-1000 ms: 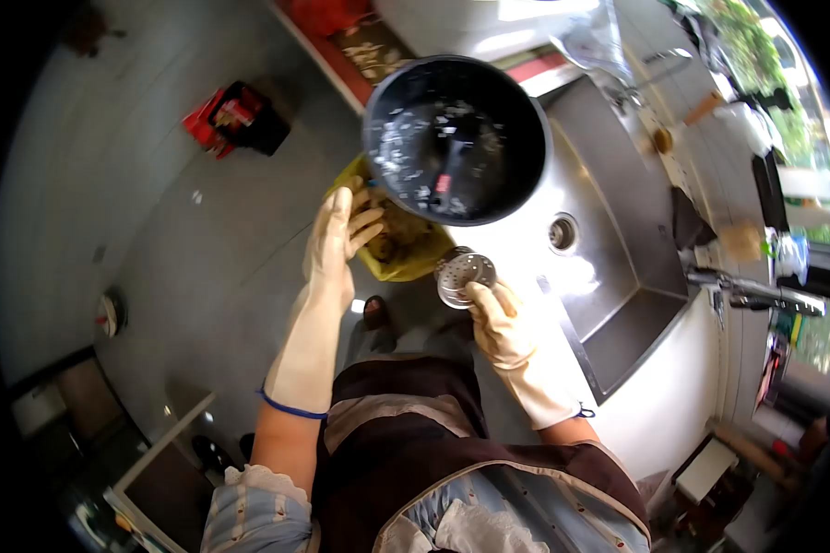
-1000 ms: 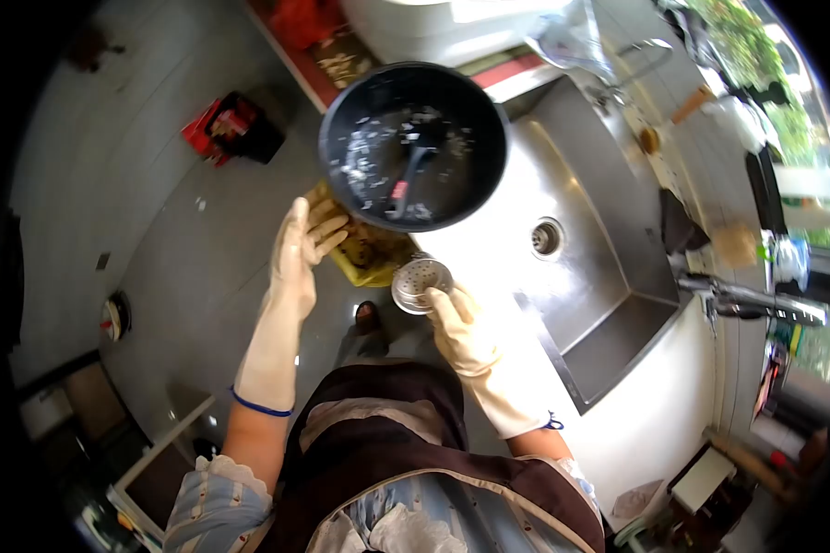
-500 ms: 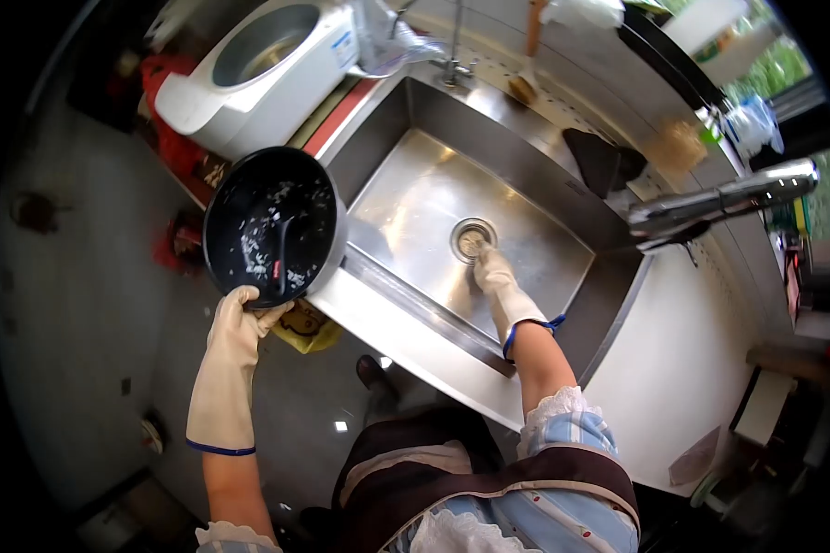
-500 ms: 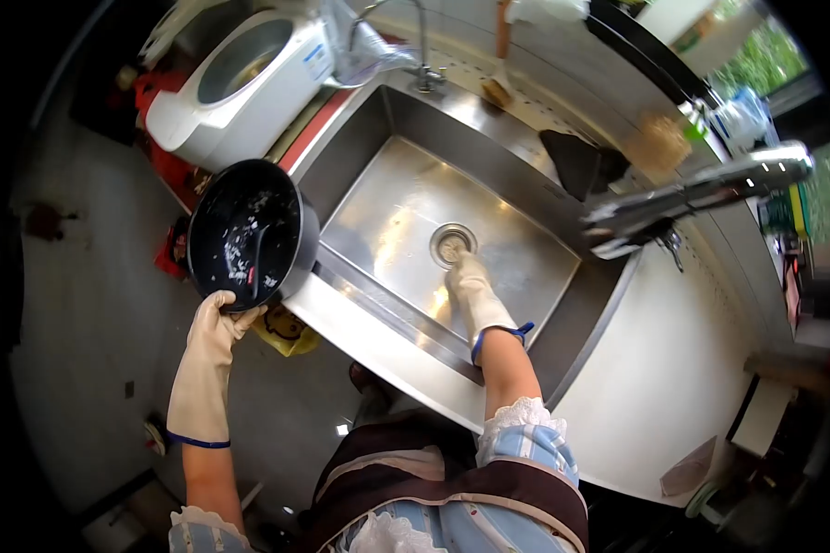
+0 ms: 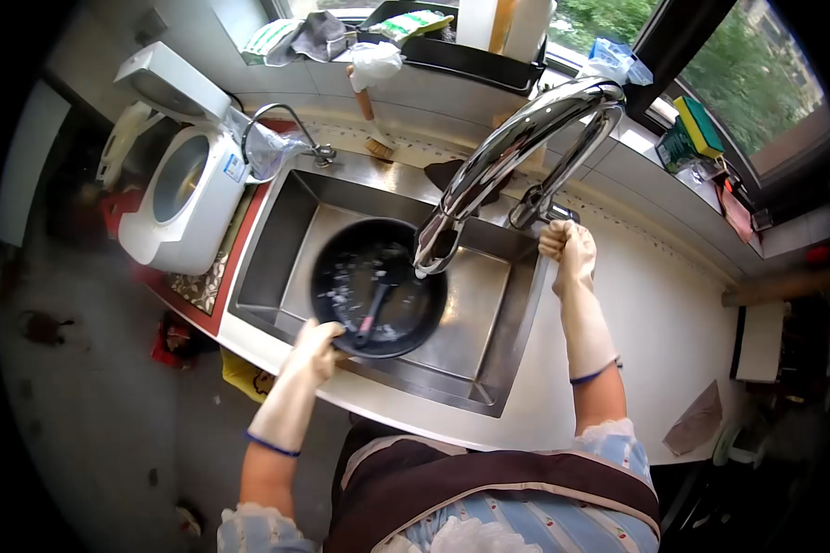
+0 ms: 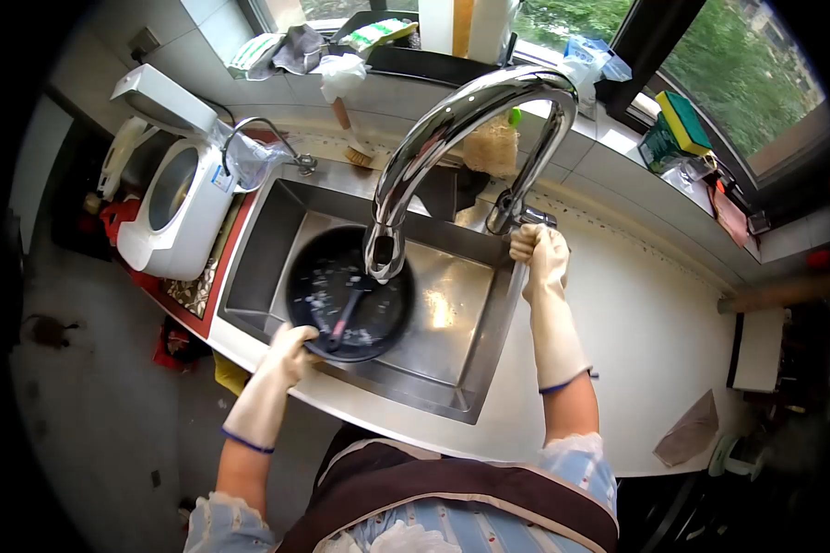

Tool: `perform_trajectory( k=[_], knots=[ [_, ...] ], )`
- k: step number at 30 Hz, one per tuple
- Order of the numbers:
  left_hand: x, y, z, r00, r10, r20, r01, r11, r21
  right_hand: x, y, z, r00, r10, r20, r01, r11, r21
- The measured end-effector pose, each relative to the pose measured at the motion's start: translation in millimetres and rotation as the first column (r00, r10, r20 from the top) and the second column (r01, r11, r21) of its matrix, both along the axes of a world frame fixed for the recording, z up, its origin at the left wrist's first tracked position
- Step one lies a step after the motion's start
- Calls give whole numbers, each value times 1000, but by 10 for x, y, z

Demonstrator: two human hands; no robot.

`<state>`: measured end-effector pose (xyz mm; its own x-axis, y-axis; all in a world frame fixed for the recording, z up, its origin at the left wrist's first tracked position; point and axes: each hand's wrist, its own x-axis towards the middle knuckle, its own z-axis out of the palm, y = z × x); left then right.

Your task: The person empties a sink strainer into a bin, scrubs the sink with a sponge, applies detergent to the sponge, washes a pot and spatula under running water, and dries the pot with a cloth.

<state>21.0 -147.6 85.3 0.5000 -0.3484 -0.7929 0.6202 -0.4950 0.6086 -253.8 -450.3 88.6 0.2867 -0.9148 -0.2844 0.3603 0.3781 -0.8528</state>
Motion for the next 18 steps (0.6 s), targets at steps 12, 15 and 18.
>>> perform_trajectory(
  k=[12,15,18],
  knots=[
    [-248,-573,-1831,977,-153,-149,179,967,179,-440,1646,-667,985,172,16,-164,904,396],
    [-249,-511,-1712,922,-228,-313,265,961,81,-336,1901,-484,993,87,-84,-45,911,410],
    [-184,-386,-1745,908,-256,-331,293,954,67,-111,2120,-600,977,34,-210,55,914,402]
  ],
)
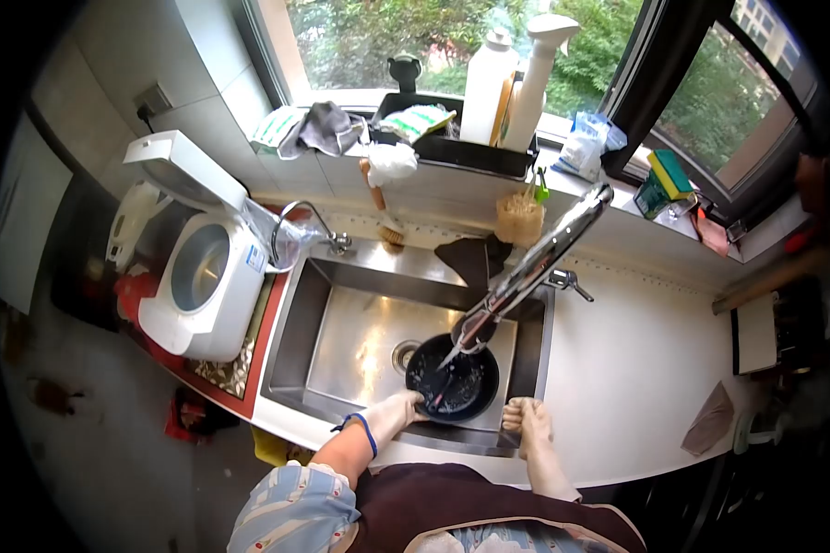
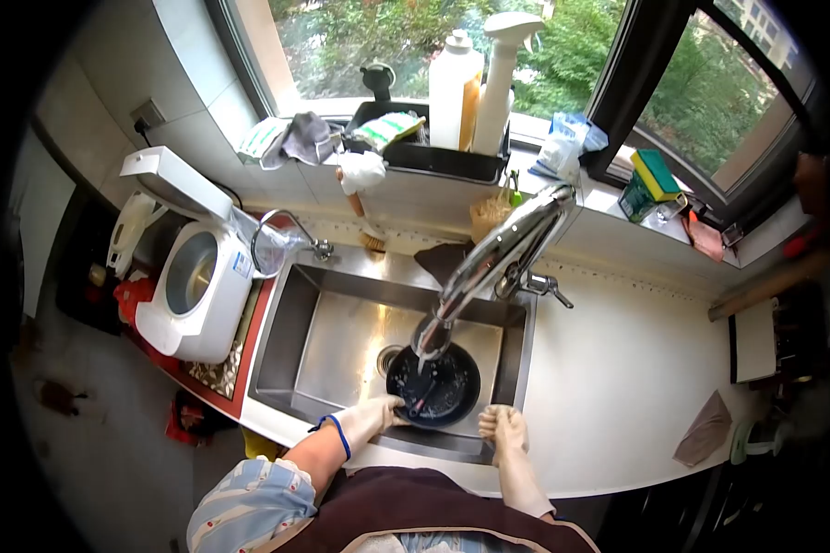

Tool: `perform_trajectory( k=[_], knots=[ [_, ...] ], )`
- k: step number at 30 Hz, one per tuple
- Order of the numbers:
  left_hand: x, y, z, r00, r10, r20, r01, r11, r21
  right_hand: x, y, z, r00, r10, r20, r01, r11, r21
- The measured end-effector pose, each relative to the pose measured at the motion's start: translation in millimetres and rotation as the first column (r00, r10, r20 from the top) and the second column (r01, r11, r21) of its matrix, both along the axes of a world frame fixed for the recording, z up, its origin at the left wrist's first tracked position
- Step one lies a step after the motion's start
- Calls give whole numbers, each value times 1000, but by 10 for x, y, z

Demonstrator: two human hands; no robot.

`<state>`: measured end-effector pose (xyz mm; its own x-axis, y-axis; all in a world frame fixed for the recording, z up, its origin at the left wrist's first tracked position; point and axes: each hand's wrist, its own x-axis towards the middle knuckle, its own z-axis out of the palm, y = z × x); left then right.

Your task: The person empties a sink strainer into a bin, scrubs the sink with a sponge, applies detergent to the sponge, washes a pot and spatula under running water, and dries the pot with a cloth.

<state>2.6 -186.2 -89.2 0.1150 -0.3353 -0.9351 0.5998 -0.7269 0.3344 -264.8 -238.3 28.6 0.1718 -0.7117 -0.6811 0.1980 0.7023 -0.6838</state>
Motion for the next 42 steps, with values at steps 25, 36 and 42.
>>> perform_trajectory(
  k=[25,36,42],
  knots=[
    [1276,-3145,4092,-635,651,417,721,693,15,492,613,-271,173,356,-918,-700,701,140],
    [958,-1187,4822,716,82,693,653,273,-707,471,81,-18,991,128,-32,-132,961,-245],
    [133,-641,4010,454,-648,612,889,279,-364,674,81,1719,479,509,715,-367,856,-364]
  ],
)
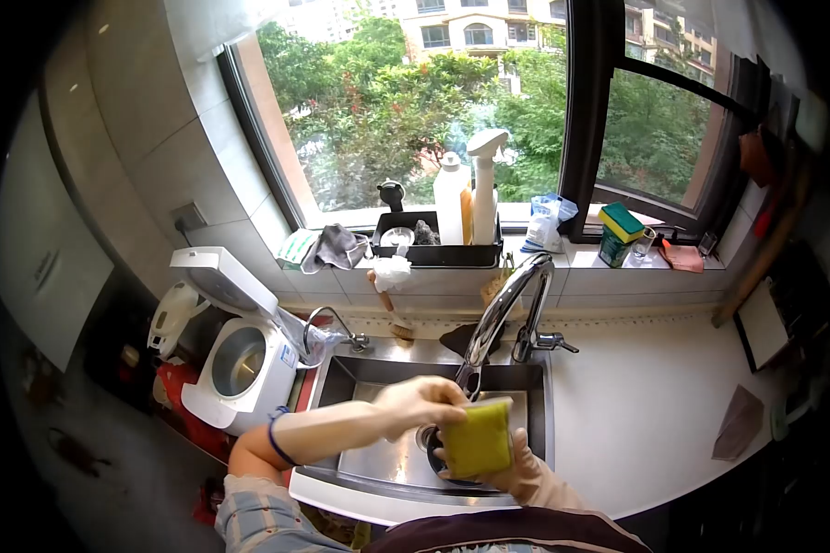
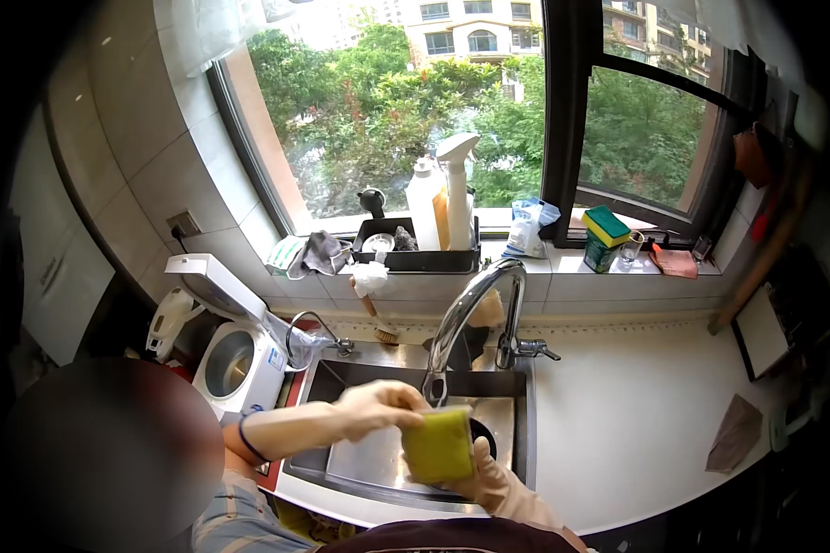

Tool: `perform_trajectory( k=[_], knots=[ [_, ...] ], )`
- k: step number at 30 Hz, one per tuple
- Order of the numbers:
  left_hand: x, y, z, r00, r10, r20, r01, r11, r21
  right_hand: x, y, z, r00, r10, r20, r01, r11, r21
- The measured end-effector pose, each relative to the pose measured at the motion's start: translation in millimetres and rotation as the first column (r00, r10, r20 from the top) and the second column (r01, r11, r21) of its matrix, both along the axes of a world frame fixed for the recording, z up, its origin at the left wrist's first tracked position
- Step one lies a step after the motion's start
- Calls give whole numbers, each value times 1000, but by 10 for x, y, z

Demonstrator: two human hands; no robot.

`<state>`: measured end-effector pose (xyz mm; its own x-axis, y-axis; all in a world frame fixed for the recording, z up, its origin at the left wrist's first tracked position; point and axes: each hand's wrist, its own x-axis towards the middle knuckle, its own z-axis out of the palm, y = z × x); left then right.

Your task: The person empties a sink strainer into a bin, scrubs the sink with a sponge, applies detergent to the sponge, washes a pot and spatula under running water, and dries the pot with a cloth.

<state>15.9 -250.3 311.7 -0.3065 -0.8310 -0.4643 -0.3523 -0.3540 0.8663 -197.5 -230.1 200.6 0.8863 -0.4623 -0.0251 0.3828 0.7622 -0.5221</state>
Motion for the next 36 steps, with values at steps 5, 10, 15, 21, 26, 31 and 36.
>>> perform_trajectory(
  k=[5,10,15,21,26,31,36],
  knots=[
    [-257,-140,-114,917,-74,391,320,721,-615,-19,158,-22,970,-150,190,100,963,251],
    [-5,-1064,322,855,519,-30,-174,230,-958,-450,178,-492,964,-259,60,243,950,194],
    [306,-2651,-79,616,787,26,-317,278,-907,-806,162,-779,964,-262,-37,262,927,269],
    [406,-3441,-294,852,478,-215,-441,431,-787,-966,103,-1039,949,-315,2,296,893,338],
    [747,-3468,-375,814,513,-273,-506,393,-768,-953,51,-1275,944,-325,45,283,876,390],
    [718,-1923,735,779,323,-538,-591,91,-801,-872,25,-1106,953,-301,-37,299,910,288],
    [952,-658,449,788,436,-435,-604,688,-403,-744,61,-804,929,-272,-249,328,919,220]
  ],
)
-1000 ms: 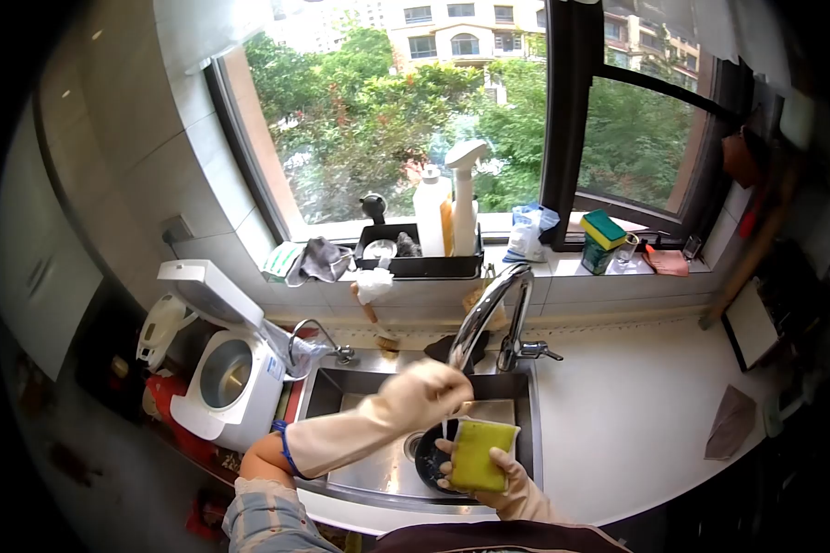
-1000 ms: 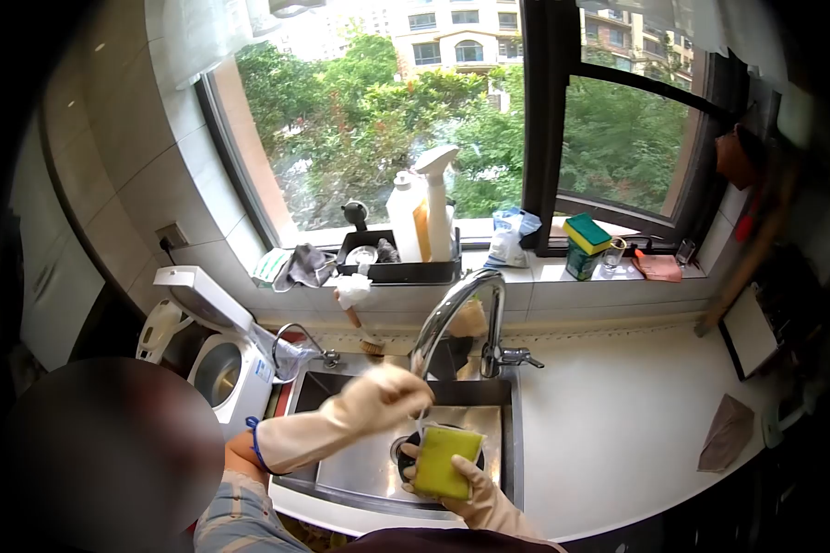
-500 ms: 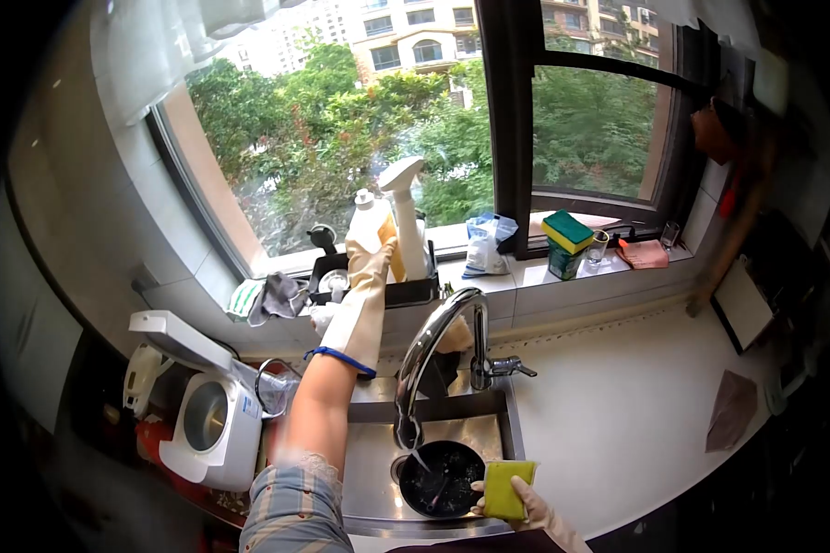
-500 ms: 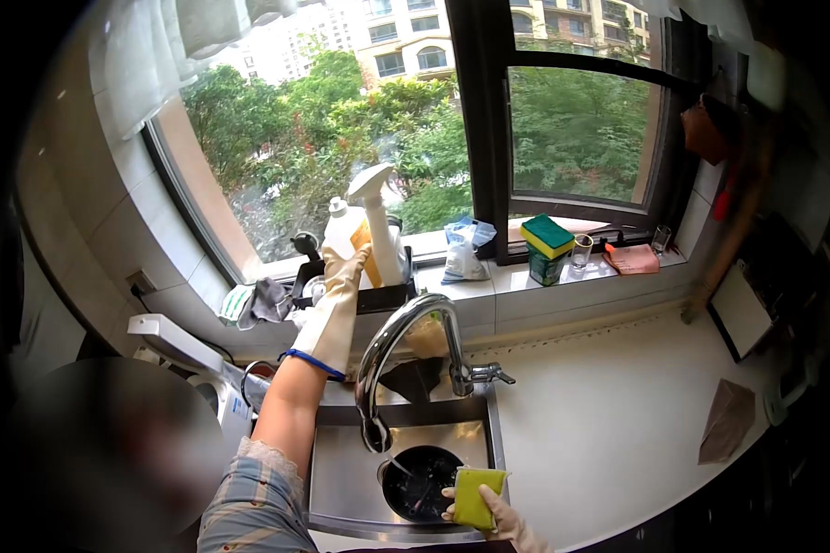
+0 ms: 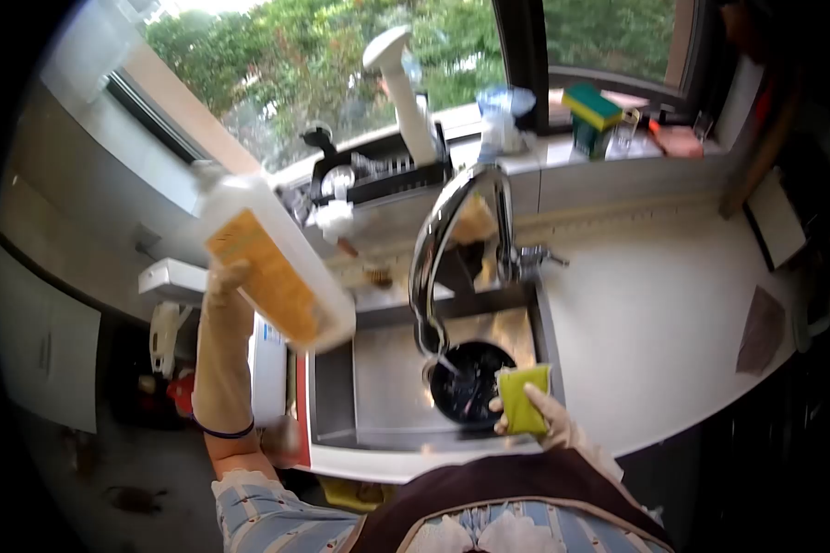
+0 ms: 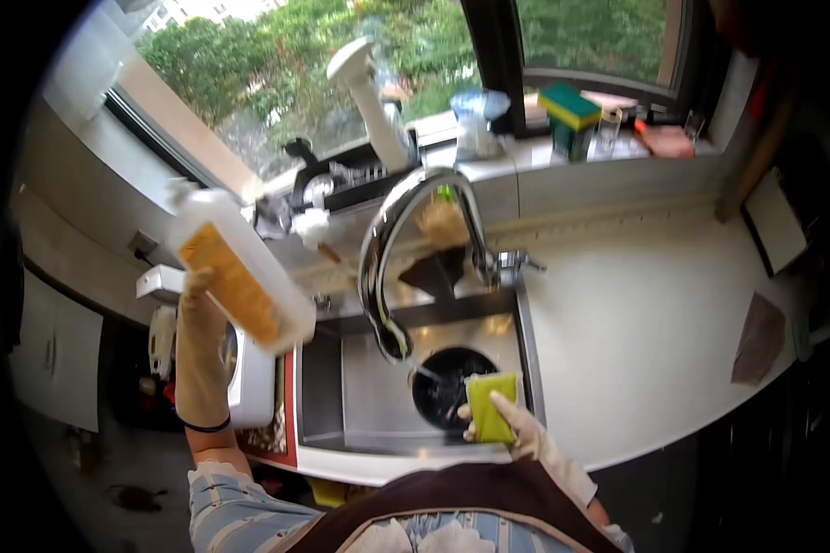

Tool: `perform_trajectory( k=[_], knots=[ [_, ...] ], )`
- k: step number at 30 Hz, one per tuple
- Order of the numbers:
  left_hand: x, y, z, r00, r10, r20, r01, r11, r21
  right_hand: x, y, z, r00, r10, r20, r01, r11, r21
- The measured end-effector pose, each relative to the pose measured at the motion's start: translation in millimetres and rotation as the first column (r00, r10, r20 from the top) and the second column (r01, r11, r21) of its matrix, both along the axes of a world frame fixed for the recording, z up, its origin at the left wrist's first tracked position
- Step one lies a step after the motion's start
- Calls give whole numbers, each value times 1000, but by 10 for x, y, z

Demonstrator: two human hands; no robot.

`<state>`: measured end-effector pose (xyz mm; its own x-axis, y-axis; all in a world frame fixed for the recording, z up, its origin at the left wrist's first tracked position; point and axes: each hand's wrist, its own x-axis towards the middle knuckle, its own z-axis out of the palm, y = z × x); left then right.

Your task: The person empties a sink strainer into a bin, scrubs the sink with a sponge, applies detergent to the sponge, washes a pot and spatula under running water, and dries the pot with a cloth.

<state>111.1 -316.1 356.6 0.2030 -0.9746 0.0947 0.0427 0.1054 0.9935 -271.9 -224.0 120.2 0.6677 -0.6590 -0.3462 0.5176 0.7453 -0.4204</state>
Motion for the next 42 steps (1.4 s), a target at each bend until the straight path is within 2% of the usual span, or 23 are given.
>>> perform_trajectory(
  k=[1,2,3,4,5,6,7,9,11,14,15,16,17,19,22,23,25,26,27,29,33,35,42],
  knots=[
    [112,212,-180,992,-61,-106,90,952,293,37,41,-68,999,16,-35,-17,1000,-24],
    [181,457,-374,970,-79,-229,196,812,550,68,97,-109,998,7,-63,-9,1000,-19],
    [-27,683,-696,986,113,-120,42,533,845,99,121,-140,996,-3,-90,1,1000,-25],
    [21,917,-1242,894,185,-409,380,173,909,125,165,-89,993,-11,-118,11,1000,0],
    [131,1190,-1924,757,353,-550,608,-73,790,133,209,-10,989,-15,-146,18,1000,18],
    [111,1457,-2297,709,413,-572,656,-88,749,129,252,33,985,-6,-173,12,999,33],
    [165,1666,-2662,514,451,-730,826,-31,563,130,302,-7,983,0,-184,8,999,41],
    [-121,1583,-2267,650,408,-640,692,30,722,104,400,-120,985,-12,-172,19,999,36],
    [-395,1336,-1597,488,467,-737,772,164,614,66,477,-145,978,-12,-206,20,999,40],
    [-439,1390,-1620,514,418,-749,787,116,605,24,530,-169,962,21,-271,-9,999,48],
    [-402,1449,-1839,655,399,-641,691,26,722,25,524,-174,950,35,-309,-34,999,9],
    [-414,1553,-1981,647,394,-653,715,-13,699,33,501,-305,934,94,-343,-90,996,26],
    [-546,1565,-1887,693,387,-608,660,-4,751,51,473,-280,939,75,-337,-72,997,23],
    [-988,1423,-1082,778,377,-503,519,67,852,42,472,-160,916,126,-382,-122,992,35],
    [-877,1483,-1268,543,418,-729,815,-54,576,126,397,-110,941,191,-281,-180,982,63],
    [-986,1482,-1139,630,375,-680,748,-56,662,199,368,-198,944,219,-246,-202,975,92],
    [-997,1538,-1250,555,330,-763,816,-41,576,287,347,-249,947,232,-223,-220,972,79],
    [-997,1545,-1300,563,255,-786,820,-53,570,313,344,-277,944,253,-211,-246,967,60],
    [-996,1570,-1312,568,258,-782,817,-61,573,330,342,-317,946,251,-205,-242,968,67],
    [-1040,1584,-1284,690,73,-720,724,-44,688,354,330,-416,936,305,-177,-293,952,90],
    [-1129,1598,-1187,748,4,-664,664,-6,748,305,349,-323,957,264,-119,-265,964,2],
    [-1119,1584,-1156,767,-177,-617,624,-21,781,331,354,-445,959,259,-116,-258,966,20],
    [-1134,1520,-1114,753,-266,-602,618,-30,786,327,356,-536,966,244,-83,-244,970,17]
  ],
)
